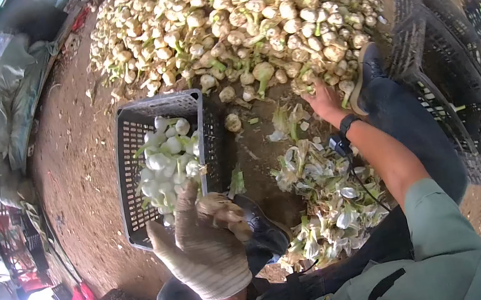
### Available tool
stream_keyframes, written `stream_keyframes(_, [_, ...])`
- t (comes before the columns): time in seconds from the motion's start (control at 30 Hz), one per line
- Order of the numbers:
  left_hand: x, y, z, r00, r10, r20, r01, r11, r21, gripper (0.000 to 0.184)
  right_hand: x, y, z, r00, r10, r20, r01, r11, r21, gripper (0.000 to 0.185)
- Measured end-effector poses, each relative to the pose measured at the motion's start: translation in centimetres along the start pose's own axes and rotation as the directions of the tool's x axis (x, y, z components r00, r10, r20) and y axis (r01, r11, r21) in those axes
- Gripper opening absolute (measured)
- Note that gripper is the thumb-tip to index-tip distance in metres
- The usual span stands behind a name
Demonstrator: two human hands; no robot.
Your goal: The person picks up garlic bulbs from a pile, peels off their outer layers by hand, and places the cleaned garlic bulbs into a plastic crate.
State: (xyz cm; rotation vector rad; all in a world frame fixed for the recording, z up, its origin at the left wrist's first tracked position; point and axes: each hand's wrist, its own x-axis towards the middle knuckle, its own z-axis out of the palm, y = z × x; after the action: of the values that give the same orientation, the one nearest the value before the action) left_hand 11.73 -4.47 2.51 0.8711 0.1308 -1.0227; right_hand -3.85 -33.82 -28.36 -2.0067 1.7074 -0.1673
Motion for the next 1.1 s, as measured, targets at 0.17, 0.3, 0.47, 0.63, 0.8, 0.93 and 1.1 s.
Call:
stream_keyframes(0.17, [0.2, -0.5, 0.6, 0.995, -0.068, -0.074, 0.067, 0.998, -0.019, 0.066, -0.3, -0.4, 0.8, 0.99, -0.139, 0.015, 0.139, 0.99, -0.008, 0.029])
stream_keyframes(0.3, [-0.1, -1.5, 0.3, 0.996, -0.072, 0.052, 0.056, 0.962, 0.267, 0.043, -4.7, -0.7, -1.5, 0.933, -0.317, 0.17, 0.272, 0.932, 0.241, 0.027])
stream_keyframes(0.47, [1.0, -4.9, -1.8, 0.954, 0.149, 0.258, -0.294, 0.624, 0.724, 0.04, -10.3, -4.5, -11.2, 0.711, -0.689, 0.138, 0.602, 0.699, 0.387, 0.023])
stream_keyframes(0.63, [4.4, -9.3, -3.1, 0.877, 0.381, 0.294, -0.458, 0.472, 0.753, 0.051, -16.5, -8.4, -19.0, 0.844, -0.522, 0.124, 0.354, 0.715, 0.603, 0.023])
stream_keyframes(0.8, [3.1, -8.5, 0.3, 0.927, -0.055, 0.37, -0.118, 0.896, 0.428, 0.043, -12.2, -4.3, -20.7, 0.799, -0.6, 0.042, 0.351, 0.521, 0.778, 0.035])
stream_keyframes(0.93, [1.0, -8.1, 0.5, 0.932, -0.004, 0.363, -0.157, 0.898, 0.412, 0.046, -10.6, 1.2, -18.1, 0.531, -0.835, -0.146, 0.823, 0.549, -0.145, 0.045])
stream_keyframes(1.1, [1.1, -9.7, -0.4, 0.907, 0.182, 0.379, -0.372, 0.769, 0.52, 0.062, -21.0, -7.2, -22.0, 0.804, -0.579, 0.137, 0.578, 0.815, 0.052, 0.053])
